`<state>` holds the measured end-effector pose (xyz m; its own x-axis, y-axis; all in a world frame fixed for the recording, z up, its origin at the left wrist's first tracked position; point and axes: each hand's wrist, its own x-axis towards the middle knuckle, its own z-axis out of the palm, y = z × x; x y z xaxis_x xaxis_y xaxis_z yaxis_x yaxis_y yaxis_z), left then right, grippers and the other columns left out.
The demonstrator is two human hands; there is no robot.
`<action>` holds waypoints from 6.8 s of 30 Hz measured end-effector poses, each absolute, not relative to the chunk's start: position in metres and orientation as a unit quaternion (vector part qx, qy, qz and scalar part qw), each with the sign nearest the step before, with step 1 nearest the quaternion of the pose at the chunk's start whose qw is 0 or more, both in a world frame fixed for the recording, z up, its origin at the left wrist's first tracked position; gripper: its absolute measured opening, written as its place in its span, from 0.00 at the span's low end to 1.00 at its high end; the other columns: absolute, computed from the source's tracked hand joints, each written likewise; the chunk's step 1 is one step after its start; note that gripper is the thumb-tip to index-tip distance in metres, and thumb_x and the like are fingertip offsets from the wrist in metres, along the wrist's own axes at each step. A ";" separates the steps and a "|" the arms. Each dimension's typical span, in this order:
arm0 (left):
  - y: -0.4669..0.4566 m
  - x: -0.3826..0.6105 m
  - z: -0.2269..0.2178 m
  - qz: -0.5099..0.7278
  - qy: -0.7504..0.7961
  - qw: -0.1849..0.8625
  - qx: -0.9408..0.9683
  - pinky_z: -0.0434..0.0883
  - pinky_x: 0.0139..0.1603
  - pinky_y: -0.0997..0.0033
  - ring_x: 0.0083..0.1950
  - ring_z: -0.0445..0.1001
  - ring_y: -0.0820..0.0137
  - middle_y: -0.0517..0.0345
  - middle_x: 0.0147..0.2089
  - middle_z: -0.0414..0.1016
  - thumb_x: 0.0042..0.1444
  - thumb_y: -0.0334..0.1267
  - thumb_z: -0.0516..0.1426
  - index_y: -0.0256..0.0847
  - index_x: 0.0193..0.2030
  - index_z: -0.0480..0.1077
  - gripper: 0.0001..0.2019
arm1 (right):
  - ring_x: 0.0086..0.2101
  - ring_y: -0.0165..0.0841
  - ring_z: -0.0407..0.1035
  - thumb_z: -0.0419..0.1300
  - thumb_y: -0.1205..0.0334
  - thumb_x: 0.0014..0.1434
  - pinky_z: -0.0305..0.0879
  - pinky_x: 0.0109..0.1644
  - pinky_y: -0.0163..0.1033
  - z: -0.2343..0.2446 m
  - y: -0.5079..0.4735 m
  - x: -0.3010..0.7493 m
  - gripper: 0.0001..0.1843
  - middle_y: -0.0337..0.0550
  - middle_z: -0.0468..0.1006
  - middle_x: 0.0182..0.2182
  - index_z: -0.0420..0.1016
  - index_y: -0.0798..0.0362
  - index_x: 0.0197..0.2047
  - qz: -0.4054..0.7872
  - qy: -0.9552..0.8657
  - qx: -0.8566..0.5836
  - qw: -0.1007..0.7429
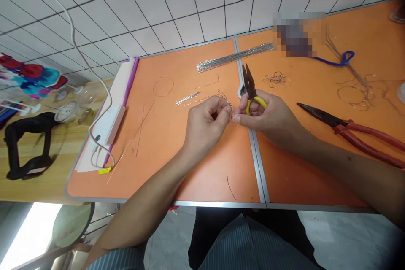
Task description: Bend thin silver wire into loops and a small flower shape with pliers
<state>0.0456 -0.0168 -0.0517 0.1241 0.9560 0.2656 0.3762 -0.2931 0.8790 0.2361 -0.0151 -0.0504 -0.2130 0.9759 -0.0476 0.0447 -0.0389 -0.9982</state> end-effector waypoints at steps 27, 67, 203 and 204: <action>-0.012 0.044 -0.062 0.510 0.471 0.321 0.645 0.63 0.27 0.72 0.26 0.70 0.75 0.63 0.26 0.75 0.63 0.34 0.62 0.41 0.35 0.79 0.06 | 0.28 0.32 0.59 0.60 0.46 0.73 0.51 0.33 0.41 -0.028 -0.016 0.263 0.15 0.33 0.67 0.27 0.74 0.47 0.40 0.388 -0.715 -0.519 0.262; -0.015 0.038 -0.053 0.391 0.496 0.146 0.761 0.58 0.27 0.71 0.22 0.61 0.76 0.67 0.22 0.67 0.62 0.28 0.57 0.42 0.33 0.75 0.09 | 0.26 0.34 0.57 0.43 0.40 0.78 0.46 0.34 0.43 -0.019 -0.021 0.269 0.28 0.39 0.71 0.27 0.59 0.48 0.31 0.208 -0.800 -0.561 0.055; -0.005 0.026 -0.028 0.378 0.388 0.722 0.431 0.53 0.14 0.77 0.16 0.62 0.86 0.43 0.54 0.88 0.64 0.43 0.69 0.37 0.45 0.86 0.11 | 0.26 0.30 0.50 0.51 0.39 0.78 0.46 0.31 0.41 -0.021 -0.017 0.269 0.30 0.34 0.57 0.24 0.64 0.50 0.29 0.508 -0.697 -0.457 0.215; -0.005 0.026 -0.028 0.379 0.389 0.720 0.432 0.52 0.14 0.77 0.16 0.62 0.86 0.43 0.54 0.88 0.64 0.43 0.69 0.37 0.44 0.85 0.11 | 0.25 0.30 0.50 0.51 0.38 0.78 0.46 0.30 0.41 -0.022 -0.017 0.270 0.30 0.34 0.58 0.24 0.65 0.50 0.29 0.514 -0.695 -0.454 0.215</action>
<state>0.0258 -0.0046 -0.0281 0.4104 0.8817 -0.2329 -0.2088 0.3394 0.9172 0.2698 -0.0171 -0.0217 -0.4951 0.8523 -0.1685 0.4115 0.0593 -0.9095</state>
